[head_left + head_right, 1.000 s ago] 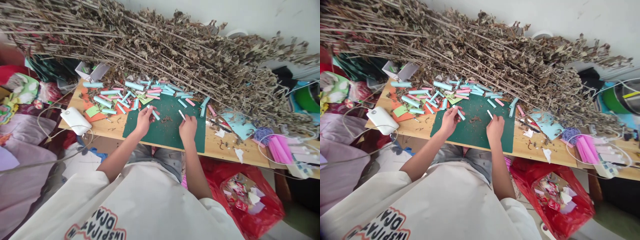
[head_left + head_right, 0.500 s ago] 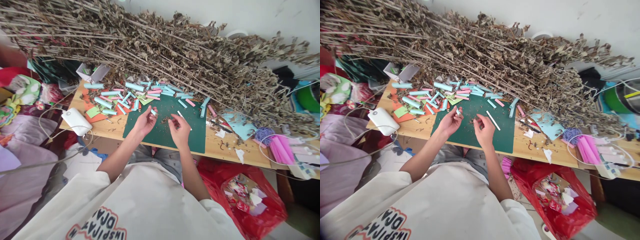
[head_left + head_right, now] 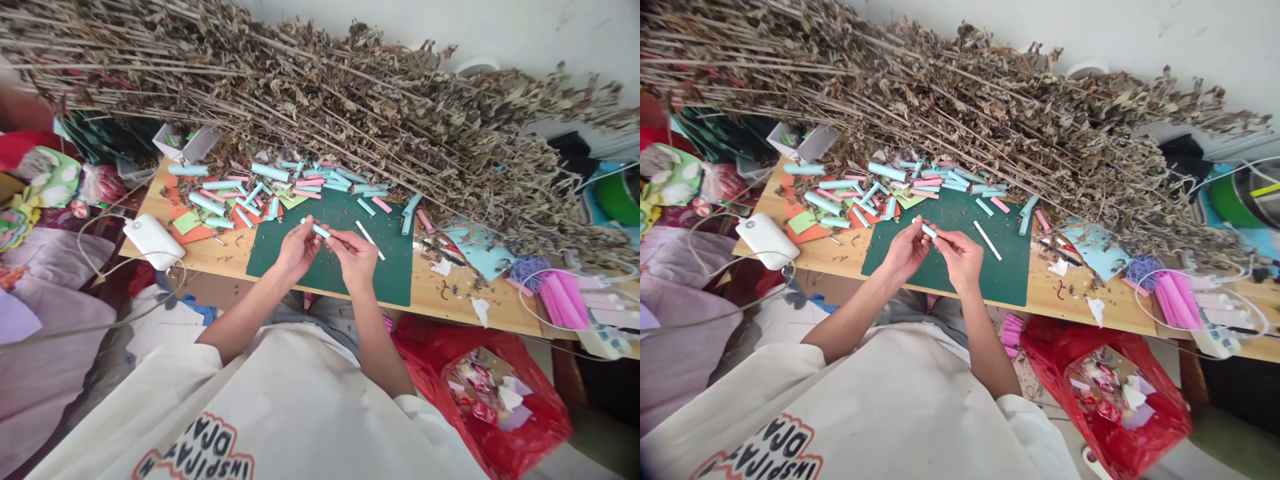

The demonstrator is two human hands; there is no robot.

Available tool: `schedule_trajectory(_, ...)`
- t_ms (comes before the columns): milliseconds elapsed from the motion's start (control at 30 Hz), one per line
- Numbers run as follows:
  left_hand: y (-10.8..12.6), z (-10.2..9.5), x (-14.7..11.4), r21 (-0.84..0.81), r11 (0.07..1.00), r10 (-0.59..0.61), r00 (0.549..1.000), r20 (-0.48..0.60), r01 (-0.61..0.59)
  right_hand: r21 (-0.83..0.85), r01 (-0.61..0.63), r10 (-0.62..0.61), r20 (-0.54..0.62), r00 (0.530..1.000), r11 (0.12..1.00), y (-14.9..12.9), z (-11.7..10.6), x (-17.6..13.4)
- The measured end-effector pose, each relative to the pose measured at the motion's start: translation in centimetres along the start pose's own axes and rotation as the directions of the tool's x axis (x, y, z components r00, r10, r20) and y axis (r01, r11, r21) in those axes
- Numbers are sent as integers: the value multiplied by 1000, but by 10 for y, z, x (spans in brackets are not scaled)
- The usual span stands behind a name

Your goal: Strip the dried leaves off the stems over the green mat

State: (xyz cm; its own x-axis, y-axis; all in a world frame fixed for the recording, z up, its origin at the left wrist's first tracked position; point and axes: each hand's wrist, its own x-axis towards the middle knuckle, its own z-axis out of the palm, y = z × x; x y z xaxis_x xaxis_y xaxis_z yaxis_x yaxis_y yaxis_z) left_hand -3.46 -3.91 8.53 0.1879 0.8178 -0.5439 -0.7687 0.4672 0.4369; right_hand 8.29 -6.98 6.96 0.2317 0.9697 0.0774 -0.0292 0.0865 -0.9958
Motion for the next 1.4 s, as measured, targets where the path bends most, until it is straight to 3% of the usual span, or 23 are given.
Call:
schedule_trajectory(133,-2,0,-2,40,999,28,999,17,-28,46,-60,61,-20,998,997,3,-4,1)
schedule_trajectory(333,-4,-2,-3,66,997,45,999,12,-46,176,-290,274,112,955,941,1,-10,4)
schedule_trajectory(467,-5,-1,-4,68,996,55,998,-8,-54,229,-363,342,126,931,903,-2,-12,4)
schedule_trajectory(900,-15,-4,-6,122,986,112,994,6,-112,98,-117,118,-5,993,988,10,-10,-6)
schedule_trajectory(1167,-22,-9,14,70,997,-14,1000,-20,15,-59,20,-22,-39,999,998,25,-2,-20)
schedule_trajectory(1400,-29,-6,14,117,993,36,996,-85,-26,-81,-106,102,-50,994,991,32,2,-27)
